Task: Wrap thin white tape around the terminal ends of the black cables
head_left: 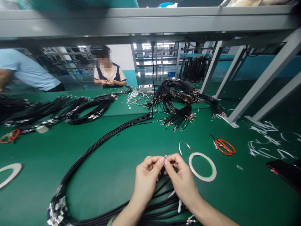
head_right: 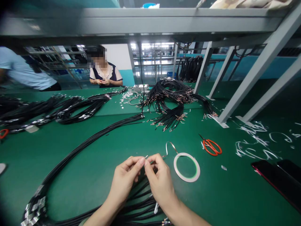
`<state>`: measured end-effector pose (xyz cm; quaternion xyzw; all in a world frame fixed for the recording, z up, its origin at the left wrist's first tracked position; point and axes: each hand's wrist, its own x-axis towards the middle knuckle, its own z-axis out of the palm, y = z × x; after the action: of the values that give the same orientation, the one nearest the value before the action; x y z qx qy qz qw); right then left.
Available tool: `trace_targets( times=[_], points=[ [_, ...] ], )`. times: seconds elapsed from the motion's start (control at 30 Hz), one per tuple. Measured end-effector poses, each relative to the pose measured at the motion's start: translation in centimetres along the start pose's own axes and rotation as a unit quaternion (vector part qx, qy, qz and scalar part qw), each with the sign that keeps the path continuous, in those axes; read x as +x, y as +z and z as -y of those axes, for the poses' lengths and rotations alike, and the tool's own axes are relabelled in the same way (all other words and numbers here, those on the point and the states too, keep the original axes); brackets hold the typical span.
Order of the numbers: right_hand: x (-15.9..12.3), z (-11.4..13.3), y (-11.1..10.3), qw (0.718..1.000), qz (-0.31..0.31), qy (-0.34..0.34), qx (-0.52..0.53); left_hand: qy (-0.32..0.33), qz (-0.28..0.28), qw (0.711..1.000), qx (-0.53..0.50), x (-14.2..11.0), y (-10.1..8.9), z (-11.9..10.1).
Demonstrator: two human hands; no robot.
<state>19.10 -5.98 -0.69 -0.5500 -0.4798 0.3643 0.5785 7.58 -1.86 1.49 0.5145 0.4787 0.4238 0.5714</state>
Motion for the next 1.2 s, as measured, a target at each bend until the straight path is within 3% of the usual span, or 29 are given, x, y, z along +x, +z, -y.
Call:
trace_targets(
  times=[0.13,0.27,0.43,0.53,0.73,1.03,1.2],
  points=[
    [-0.2,0.3,0.1,1.0,0.008,-0.014,-0.023,-0.022,-0.012,0.999,-0.028,0.1,0.1,0.3],
    [-0.2,0.0,0.2,1.0,0.022,0.018,-0.002,-0.009,-0.034,0.999,-0.039,0.4,0.0,0.7],
    [0.1,-0.4,0.1,0.998,0.016,0.052,0.017,-0.008,0.034,0.999,-0.019,0.6,-0.6,0.7],
    [0.0,-0.3,0.0,0.998,0.009,0.054,0.008,0.026,0.055,0.998,-0.006,0.8,-1.2,1.1],
    [-0.2,0.5,0.0,1.0,0.013,0.0,0.01,0.086,0.037,0.993,0.067,0.9,-1.6,1.9],
    [0.0,0.4,0.0,0.999,0.026,0.016,-0.014,-0.063,0.03,0.996,-0.059,0.8,-0.9,1.0],
    [-0.1,0.5,-0.2,0.998,0.037,0.031,-0.026,-0.106,0.047,0.985,-0.126,0.6,-0.9,0.8]
  ],
)
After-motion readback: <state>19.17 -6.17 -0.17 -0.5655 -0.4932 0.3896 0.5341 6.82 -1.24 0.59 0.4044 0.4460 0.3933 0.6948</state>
